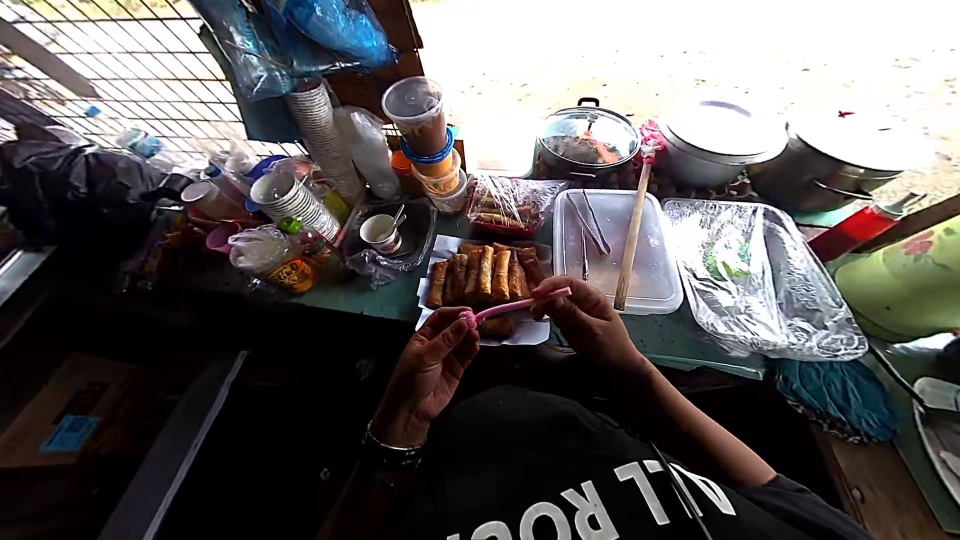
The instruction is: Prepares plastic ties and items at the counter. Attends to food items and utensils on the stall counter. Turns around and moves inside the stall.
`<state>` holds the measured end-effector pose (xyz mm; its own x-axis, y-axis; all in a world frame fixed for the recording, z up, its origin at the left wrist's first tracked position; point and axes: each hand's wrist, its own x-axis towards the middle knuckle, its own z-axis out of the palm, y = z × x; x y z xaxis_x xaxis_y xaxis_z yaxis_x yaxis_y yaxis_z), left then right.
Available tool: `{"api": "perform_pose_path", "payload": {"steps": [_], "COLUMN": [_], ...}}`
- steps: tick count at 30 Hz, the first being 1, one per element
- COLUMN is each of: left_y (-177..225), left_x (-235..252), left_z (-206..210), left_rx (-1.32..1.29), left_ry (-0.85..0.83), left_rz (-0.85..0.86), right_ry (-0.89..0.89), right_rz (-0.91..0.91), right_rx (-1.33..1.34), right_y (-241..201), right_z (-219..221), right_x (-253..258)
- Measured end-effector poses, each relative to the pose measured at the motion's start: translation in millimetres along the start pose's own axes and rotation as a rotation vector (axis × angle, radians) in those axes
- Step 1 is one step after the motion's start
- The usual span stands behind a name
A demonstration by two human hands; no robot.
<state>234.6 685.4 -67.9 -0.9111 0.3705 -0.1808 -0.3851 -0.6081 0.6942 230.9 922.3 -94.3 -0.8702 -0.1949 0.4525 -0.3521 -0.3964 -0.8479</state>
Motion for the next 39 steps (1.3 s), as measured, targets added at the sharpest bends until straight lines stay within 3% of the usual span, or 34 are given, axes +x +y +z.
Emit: {"api": "perform_pose_path", "payload": {"steps": [5,9,12,17,21,25,31,37,39], "left_y": [-4,-11,-19,-44,-52,-52,-65,-64,-61], "left_x": [-3,-8,-10,-5,-5,-6,-4,-6,-6], "left_z": [6,17,27,25,25,19,14,17,21], "left_rx": [-0.092,-0.048,0.118,0.501,0.574,0.604,0.641,0.406,0.308], "left_ry": [-0.114,-0.095,-0.094,-0.044,0.047,0.089,0.086,0.103,0.095], "left_rz": [0.010,0.091,0.258,0.712,0.866,0.885,0.893,0.598,0.511], "right_ry": [-0.175,-0.026,0.081,0.168,0.133,0.055,0.125,0.022,0.041], "right_rz": [-0.317,-0.303,-0.278,-0.244,-0.238,-0.315,-0.305,-0.463,-0.460], "right_rx": [-0.602,-0.986,-1.006,-0.850,-0.757,-0.835,-0.778,-0.879,-0.770], "right_y": [-27,-23,-15,-5,3,9,16,21,23], "right_z": [14,34,42,53,59,58,57,49,45], "right_x": [1,-6,-6,-7,-12,-15,-19,-21,-19]}}
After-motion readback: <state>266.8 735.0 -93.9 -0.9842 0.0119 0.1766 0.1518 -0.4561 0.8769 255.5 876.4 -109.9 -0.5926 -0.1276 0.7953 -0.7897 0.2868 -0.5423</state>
